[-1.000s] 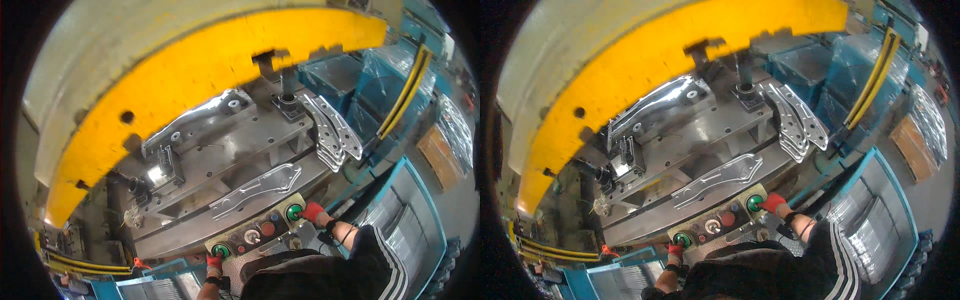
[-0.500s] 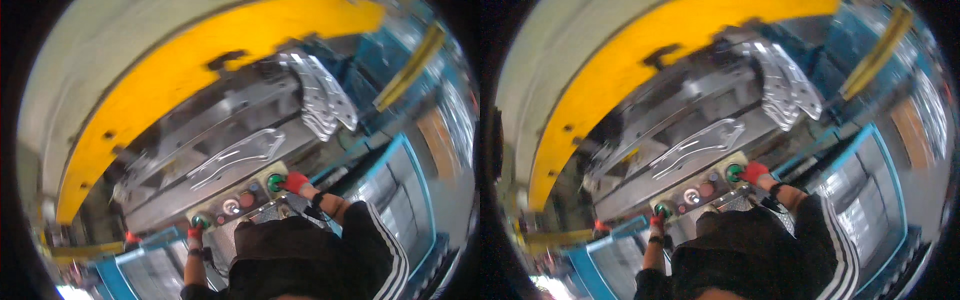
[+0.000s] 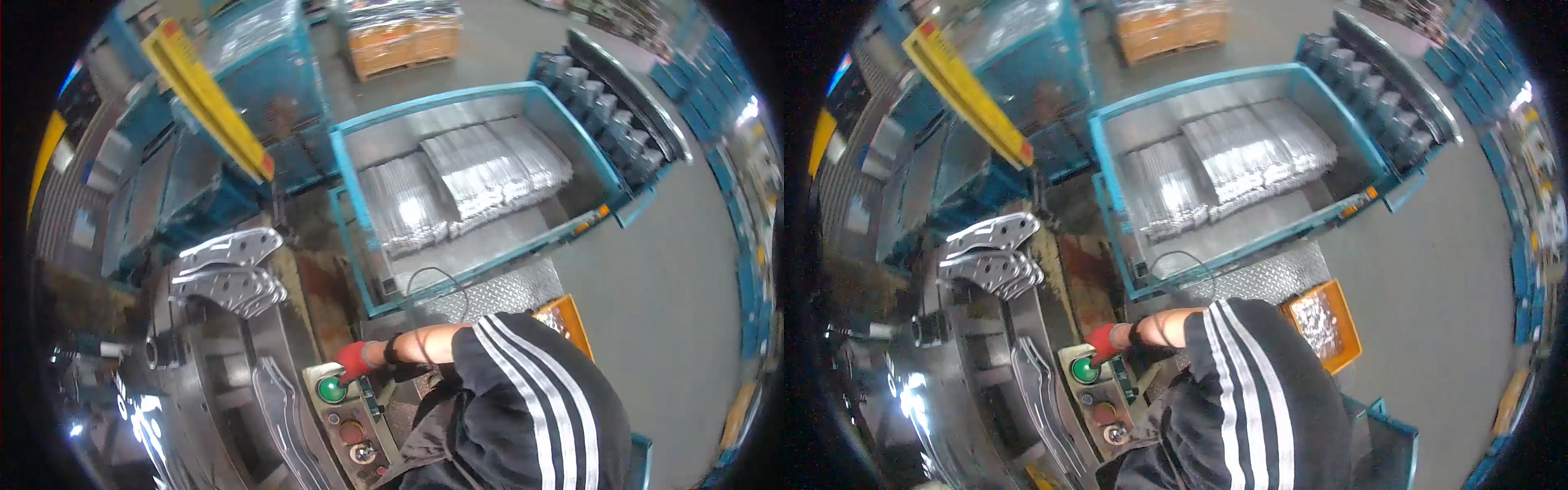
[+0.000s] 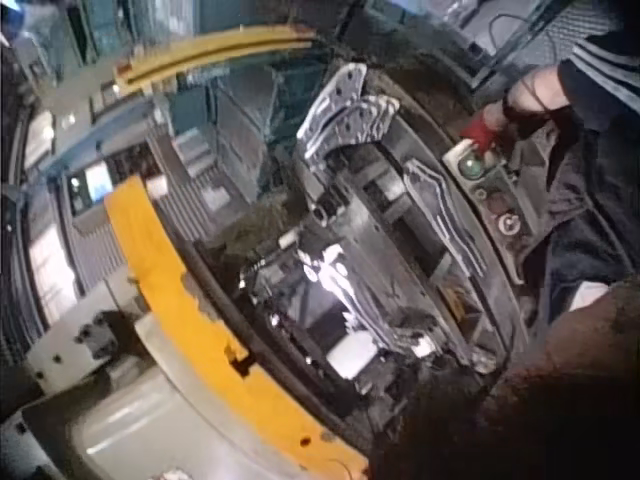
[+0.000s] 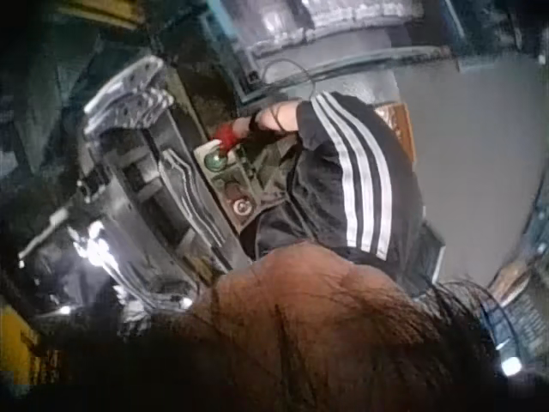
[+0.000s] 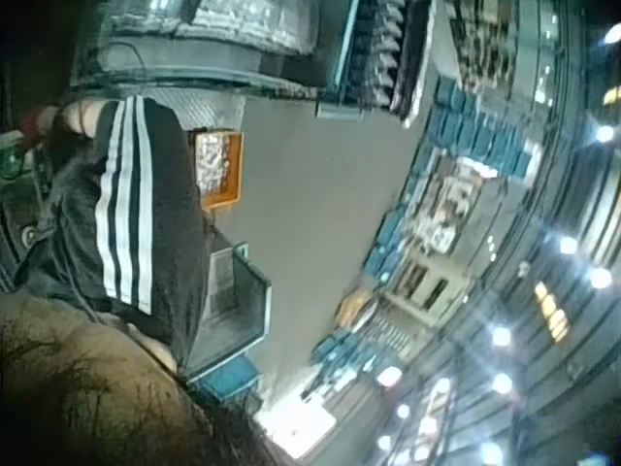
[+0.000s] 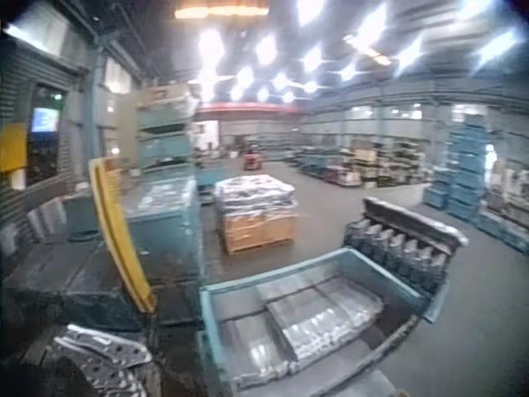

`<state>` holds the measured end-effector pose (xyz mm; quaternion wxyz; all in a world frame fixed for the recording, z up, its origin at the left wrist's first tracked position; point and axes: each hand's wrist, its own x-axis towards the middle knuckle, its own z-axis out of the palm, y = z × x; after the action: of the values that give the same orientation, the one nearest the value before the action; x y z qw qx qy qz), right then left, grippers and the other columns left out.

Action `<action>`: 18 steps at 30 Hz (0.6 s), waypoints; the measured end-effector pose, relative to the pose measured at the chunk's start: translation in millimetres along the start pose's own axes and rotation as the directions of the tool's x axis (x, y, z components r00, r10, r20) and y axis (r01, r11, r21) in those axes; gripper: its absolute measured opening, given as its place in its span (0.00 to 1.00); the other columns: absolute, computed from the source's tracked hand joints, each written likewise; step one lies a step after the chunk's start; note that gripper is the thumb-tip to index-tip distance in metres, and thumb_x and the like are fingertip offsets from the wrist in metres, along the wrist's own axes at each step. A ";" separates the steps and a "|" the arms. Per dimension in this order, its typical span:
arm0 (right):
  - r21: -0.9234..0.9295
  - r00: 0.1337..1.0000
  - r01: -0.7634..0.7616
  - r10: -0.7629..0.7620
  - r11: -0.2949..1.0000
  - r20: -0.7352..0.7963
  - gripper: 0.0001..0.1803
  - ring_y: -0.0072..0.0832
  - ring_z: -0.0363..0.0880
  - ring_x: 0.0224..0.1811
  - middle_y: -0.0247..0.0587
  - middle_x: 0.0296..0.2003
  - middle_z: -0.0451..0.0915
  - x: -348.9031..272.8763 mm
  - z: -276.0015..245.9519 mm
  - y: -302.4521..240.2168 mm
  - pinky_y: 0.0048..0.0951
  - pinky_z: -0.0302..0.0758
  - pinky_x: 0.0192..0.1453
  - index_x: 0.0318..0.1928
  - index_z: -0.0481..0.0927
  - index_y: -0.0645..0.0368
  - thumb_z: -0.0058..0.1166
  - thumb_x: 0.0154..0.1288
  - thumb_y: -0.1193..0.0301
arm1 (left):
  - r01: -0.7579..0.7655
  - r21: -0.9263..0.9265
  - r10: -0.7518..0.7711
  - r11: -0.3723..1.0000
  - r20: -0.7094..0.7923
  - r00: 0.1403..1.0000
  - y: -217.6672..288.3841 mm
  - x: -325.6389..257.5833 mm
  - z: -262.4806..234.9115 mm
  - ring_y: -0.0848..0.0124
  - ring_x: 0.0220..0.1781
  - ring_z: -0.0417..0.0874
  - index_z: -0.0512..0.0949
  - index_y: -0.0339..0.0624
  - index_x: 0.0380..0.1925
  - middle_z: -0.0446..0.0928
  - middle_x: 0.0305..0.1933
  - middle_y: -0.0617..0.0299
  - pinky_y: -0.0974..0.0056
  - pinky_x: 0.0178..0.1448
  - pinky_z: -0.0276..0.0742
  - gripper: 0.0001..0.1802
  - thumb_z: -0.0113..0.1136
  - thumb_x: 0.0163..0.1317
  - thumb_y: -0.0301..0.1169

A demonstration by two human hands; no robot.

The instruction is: Operate a hydraulic press to stamp metal parts and stack finished parts into a bin.

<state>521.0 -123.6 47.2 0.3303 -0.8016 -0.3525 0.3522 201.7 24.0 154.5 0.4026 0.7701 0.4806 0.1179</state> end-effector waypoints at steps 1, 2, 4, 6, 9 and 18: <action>0.064 1.000 0.007 -0.006 0.998 -0.008 0.42 0.52 0.77 0.55 0.59 0.51 0.79 -18.2 -6.9 10.2 0.46 0.73 0.58 0.55 0.76 0.63 0.60 0.52 0.41 | -0.061 0.042 0.060 0.997 0.036 0.998 24.7 -0.6 -5.9 0.63 0.51 0.82 0.77 0.40 0.56 0.81 0.50 0.51 0.59 0.54 0.76 0.22 0.59 0.62 0.33; 0.096 0.995 -0.086 0.090 0.992 -0.043 0.42 0.51 0.76 0.57 0.59 0.53 0.78 -37.5 -14.6 26.2 0.45 0.72 0.61 0.58 0.74 0.62 0.60 0.53 0.41 | -0.112 0.072 0.108 0.991 0.066 0.992 52.5 -1.7 -9.9 0.63 0.51 0.82 0.77 0.40 0.55 0.81 0.50 0.51 0.59 0.54 0.76 0.22 0.59 0.61 0.33; 0.150 0.950 -0.245 0.268 0.958 -0.159 0.44 0.49 0.74 0.60 0.59 0.56 0.76 -82.8 -23.2 78.8 0.42 0.70 0.63 0.62 0.71 0.63 0.59 0.56 0.42 | -0.200 0.126 0.178 0.972 0.167 0.970 103.3 -2.9 -12.0 0.62 0.50 0.82 0.77 0.40 0.55 0.81 0.50 0.50 0.59 0.54 0.76 0.21 0.60 0.61 0.32; 0.417 0.896 -0.206 0.342 0.885 -0.284 0.42 0.45 0.75 0.60 0.58 0.57 0.76 -121.3 -23.6 162.2 0.40 0.70 0.64 0.62 0.71 0.66 0.58 0.60 0.44 | -0.210 0.234 0.132 0.949 0.312 0.941 142.7 -2.9 -1.1 0.61 0.50 0.83 0.78 0.40 0.55 0.82 0.50 0.49 0.59 0.54 0.76 0.21 0.60 0.61 0.32; 0.770 0.753 -0.150 0.576 0.620 -0.317 0.32 0.33 0.78 0.38 0.48 0.43 0.79 -190.3 -63.1 230.6 0.35 0.78 0.37 0.55 0.76 0.62 0.58 0.63 0.48 | -0.305 0.013 0.236 0.952 0.602 0.763 184.8 7.1 53.3 0.64 0.53 0.81 0.75 0.39 0.57 0.80 0.52 0.50 0.60 0.56 0.76 0.24 0.61 0.59 0.28; 0.828 0.458 0.543 0.876 -0.141 -0.151 0.58 0.55 0.62 0.66 0.62 0.70 0.53 -280.2 -158.0 406.7 0.57 0.67 0.64 0.75 0.39 0.55 0.53 0.59 0.36 | -0.393 -0.174 0.214 0.903 0.975 0.059 285.2 -23.4 366.7 0.69 0.58 0.78 0.73 0.45 0.61 0.79 0.56 0.55 0.67 0.63 0.69 0.22 0.55 0.68 0.36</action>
<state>641.3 -608.4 -91.9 0.8364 -0.3489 0.4138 0.0865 582.3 -242.4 130.9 0.5279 0.7632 -0.0681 -0.3663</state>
